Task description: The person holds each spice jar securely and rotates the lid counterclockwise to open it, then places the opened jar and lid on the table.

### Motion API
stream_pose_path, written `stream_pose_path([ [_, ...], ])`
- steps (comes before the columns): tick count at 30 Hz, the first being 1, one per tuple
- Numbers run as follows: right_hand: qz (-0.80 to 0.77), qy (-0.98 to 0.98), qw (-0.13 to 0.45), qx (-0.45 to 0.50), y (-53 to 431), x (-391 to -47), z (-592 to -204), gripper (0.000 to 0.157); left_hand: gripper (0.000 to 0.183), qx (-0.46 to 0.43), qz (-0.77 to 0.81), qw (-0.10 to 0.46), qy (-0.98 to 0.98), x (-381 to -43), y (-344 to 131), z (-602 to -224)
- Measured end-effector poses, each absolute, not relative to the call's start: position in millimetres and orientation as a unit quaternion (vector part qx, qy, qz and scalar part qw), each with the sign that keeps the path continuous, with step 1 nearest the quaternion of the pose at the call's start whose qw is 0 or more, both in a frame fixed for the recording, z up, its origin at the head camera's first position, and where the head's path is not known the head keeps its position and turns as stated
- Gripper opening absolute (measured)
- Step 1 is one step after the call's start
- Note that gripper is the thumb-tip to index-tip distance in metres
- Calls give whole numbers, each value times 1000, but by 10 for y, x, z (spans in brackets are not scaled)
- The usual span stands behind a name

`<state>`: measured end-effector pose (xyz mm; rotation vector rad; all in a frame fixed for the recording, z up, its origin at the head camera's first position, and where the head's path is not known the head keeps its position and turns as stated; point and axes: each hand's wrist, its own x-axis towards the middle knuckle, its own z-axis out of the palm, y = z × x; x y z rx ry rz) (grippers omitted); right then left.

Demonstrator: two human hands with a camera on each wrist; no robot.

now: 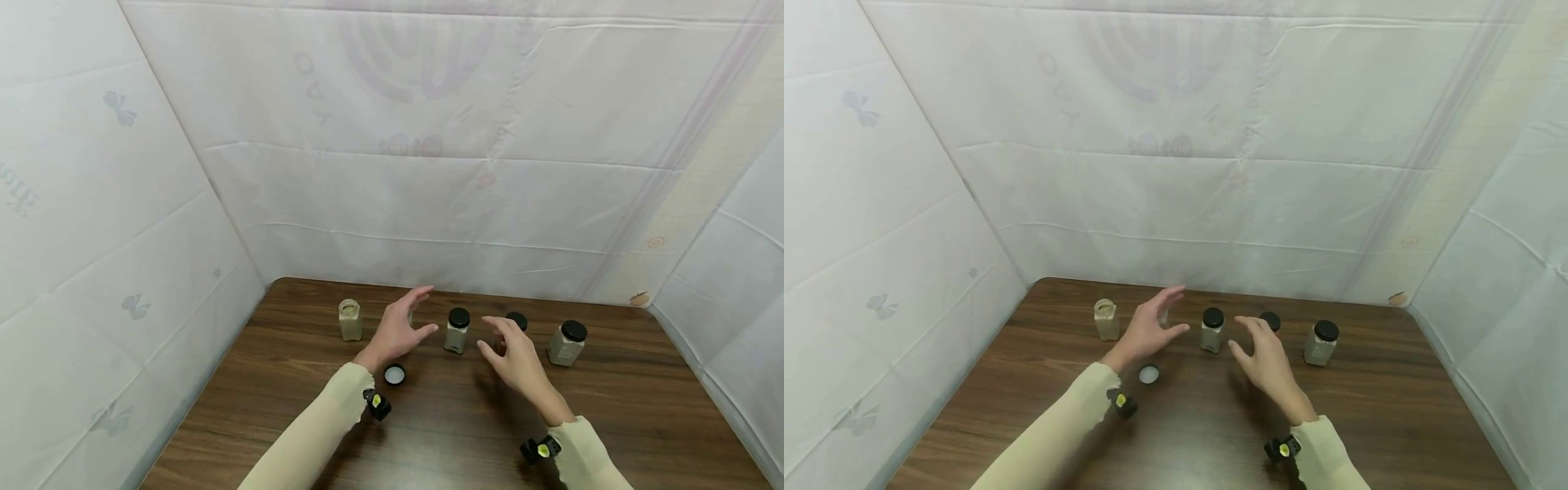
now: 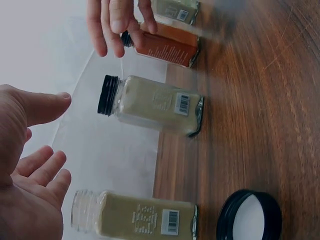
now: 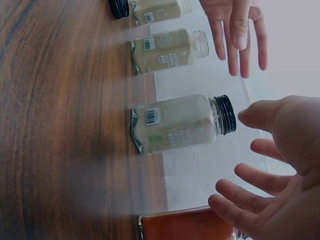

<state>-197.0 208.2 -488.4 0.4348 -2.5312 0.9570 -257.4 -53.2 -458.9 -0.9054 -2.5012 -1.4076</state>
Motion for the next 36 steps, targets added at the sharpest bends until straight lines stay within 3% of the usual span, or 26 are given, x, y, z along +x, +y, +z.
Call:
stream_pose_path([
  [36, 340, -908, 192, 151, 1891, -2157, -4754, 55, 76, -249, -437, -22, -864, -2656, -189, -4890],
])
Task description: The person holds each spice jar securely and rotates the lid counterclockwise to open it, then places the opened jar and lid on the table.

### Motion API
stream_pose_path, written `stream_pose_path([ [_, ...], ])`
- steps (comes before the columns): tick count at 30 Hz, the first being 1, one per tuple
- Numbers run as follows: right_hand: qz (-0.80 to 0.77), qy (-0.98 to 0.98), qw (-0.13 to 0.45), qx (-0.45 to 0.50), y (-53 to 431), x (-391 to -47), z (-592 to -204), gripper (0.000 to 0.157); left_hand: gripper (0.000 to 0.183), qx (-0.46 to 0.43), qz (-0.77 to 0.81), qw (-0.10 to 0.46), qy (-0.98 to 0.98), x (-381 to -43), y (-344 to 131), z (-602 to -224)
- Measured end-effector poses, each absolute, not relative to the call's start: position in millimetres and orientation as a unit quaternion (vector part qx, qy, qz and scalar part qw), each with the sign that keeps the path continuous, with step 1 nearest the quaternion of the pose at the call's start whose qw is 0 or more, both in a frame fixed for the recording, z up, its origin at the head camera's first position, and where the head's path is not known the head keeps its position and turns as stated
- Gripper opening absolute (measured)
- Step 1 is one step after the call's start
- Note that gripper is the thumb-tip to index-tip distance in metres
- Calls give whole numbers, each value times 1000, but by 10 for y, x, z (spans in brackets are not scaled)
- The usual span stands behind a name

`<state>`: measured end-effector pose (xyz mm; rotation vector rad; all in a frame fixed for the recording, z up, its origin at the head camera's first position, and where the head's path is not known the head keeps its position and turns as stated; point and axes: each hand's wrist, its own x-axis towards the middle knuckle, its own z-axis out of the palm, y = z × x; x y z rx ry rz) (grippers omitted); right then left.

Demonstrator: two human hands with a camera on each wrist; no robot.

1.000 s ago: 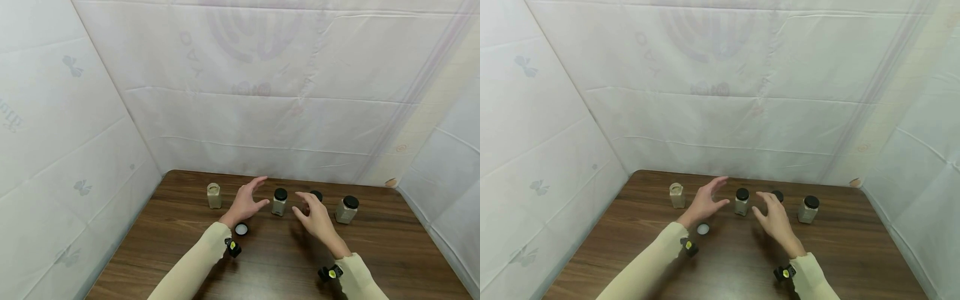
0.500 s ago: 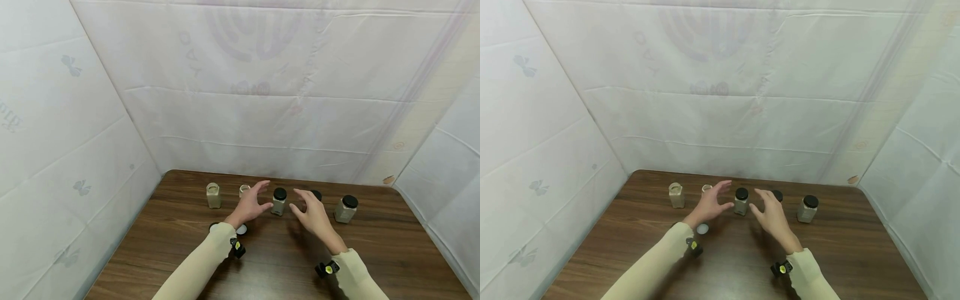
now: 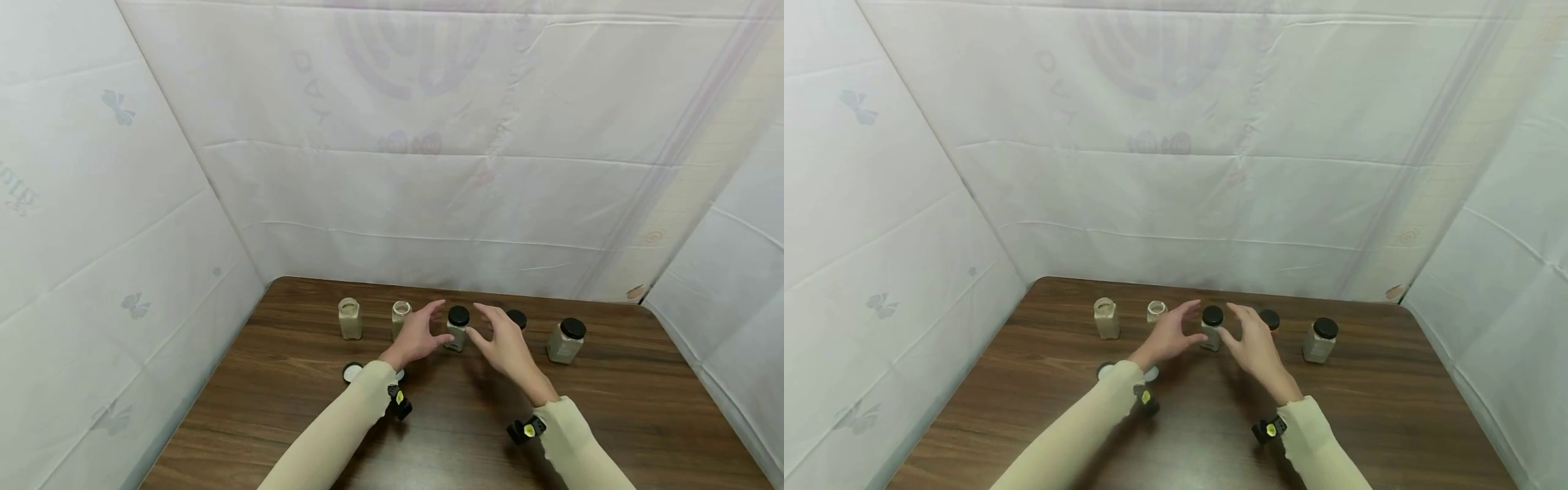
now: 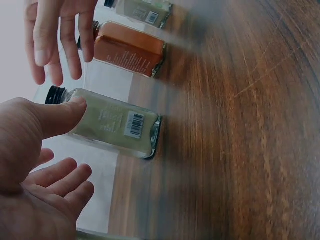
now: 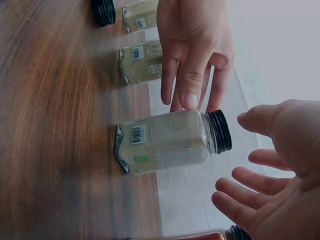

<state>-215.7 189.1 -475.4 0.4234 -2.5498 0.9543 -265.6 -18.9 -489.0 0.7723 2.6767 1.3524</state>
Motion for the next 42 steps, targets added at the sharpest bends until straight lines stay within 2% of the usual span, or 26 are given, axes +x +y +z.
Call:
stream_pose_path([
  [15, 329, -920, 159, 139, 1824, -2297, -4763, 57, 67, 232, 452, 61, 859, -2729, -121, -4989],
  [23, 332, -923, 148, 125, 1753, -2342, -4733, 58, 57, 234, 425, 43, 873, -2776, -55, -5027],
  [42, 348, -920, 147, 104, 1690, -2412, -4785, 61, 45, 218, 421, 46, 879, -2852, 12, -5059],
])
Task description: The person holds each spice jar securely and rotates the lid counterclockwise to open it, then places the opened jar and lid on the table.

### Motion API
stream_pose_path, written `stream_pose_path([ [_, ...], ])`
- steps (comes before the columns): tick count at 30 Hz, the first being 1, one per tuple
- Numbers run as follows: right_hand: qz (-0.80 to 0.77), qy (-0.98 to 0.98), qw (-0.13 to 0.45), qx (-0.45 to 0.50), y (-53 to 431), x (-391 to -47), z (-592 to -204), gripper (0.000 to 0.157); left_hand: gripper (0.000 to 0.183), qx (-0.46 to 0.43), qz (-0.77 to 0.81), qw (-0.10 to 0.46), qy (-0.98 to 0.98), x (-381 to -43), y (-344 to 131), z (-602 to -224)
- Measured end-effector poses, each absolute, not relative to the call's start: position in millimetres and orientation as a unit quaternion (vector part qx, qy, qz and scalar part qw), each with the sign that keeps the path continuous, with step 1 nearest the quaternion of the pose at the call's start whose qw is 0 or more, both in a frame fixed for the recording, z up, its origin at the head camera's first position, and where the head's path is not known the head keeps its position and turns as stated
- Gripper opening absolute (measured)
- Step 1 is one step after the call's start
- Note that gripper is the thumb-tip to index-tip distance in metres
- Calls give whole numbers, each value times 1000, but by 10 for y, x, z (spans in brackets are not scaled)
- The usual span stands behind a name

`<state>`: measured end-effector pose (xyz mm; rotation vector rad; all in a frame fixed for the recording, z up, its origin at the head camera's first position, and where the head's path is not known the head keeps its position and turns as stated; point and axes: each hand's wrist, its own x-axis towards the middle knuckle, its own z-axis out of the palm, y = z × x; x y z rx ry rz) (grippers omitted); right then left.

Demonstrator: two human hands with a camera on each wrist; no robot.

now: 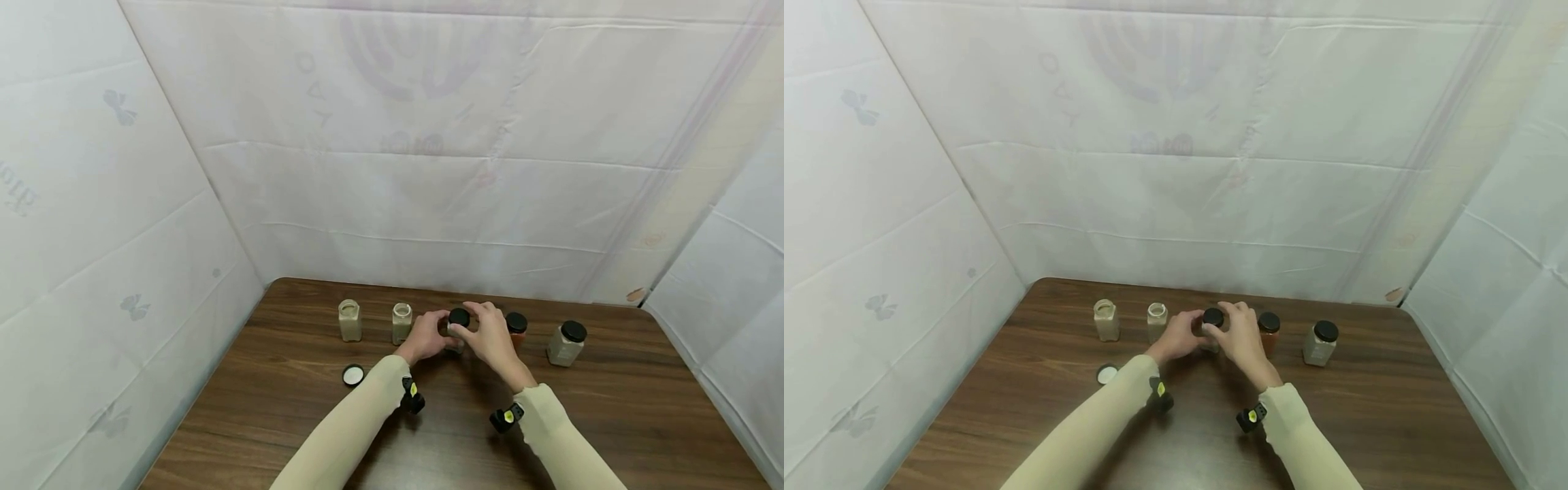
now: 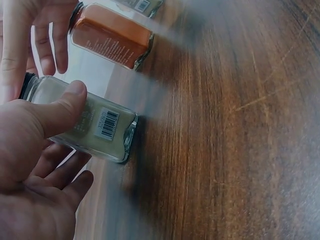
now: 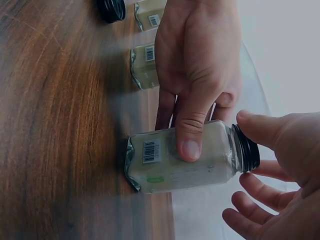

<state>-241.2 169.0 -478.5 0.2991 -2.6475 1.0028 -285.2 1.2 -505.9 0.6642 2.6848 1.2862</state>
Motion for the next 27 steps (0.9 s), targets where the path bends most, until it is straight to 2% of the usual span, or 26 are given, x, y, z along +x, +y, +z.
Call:
stream_pose_path([
  [14, 358, -916, 155, 89, 1634, -2448, -4787, 57, 46, 203, 427, 33, 880, -2829, 17, -5068],
  [27, 367, -911, 172, 72, 1605, -2464, -4834, 48, 47, 210, 419, 10, 883, -2832, 19, -5124],
])
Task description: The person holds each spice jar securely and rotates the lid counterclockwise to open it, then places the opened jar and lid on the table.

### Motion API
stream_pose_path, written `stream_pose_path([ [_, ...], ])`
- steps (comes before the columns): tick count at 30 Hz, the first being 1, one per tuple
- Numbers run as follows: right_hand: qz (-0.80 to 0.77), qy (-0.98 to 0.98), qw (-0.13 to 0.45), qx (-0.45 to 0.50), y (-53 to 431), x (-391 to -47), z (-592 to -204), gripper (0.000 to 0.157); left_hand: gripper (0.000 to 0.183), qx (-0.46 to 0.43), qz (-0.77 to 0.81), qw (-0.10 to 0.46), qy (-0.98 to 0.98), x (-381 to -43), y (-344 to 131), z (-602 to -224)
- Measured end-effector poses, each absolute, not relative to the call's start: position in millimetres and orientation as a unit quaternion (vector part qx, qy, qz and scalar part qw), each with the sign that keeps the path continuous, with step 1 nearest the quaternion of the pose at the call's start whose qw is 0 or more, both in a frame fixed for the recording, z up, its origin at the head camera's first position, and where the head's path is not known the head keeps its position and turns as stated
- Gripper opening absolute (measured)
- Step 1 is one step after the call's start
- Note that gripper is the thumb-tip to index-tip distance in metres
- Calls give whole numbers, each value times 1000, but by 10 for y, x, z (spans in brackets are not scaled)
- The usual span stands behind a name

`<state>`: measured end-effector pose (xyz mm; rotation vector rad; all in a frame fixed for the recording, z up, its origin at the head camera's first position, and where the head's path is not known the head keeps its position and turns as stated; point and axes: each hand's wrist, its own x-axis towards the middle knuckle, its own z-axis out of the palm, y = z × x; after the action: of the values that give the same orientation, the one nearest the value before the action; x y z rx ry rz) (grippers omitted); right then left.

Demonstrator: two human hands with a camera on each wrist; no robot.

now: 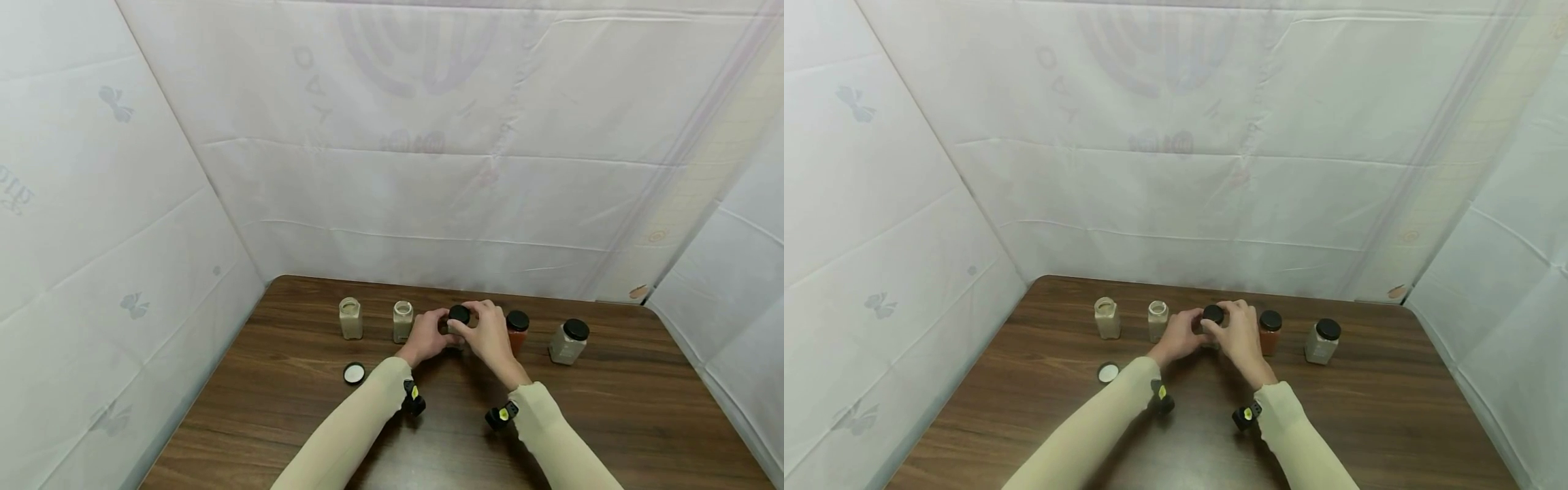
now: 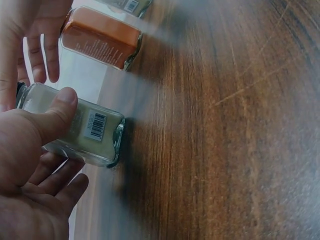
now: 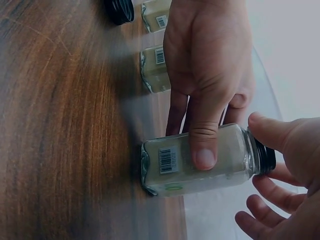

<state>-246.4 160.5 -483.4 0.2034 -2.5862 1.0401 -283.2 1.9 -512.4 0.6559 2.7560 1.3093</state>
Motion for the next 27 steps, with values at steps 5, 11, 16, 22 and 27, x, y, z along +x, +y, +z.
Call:
stream_pose_path([
  [5, 373, -909, 173, 71, 1599, -2451, -4844, 47, 48, 216, 416, 5, 883, -2830, 16, -5122],
  [11, 374, -906, 184, 79, 1600, -2447, -4874, 46, 47, 224, 417, 3, 881, -2824, 12, -5123],
  [16, 377, -901, 192, 91, 1598, -2452, -4892, 43, 45, 229, 428, 10, 874, -2828, 8, -5126],
  [22, 371, -903, 192, 104, 1612, -2470, -4895, 43, 45, 235, 430, 16, 872, -2840, 4, -5139],
  [27, 363, -907, 184, 110, 1638, -2487, -4883, 46, 45, 239, 429, 14, 871, -2839, 11, -5129],
])
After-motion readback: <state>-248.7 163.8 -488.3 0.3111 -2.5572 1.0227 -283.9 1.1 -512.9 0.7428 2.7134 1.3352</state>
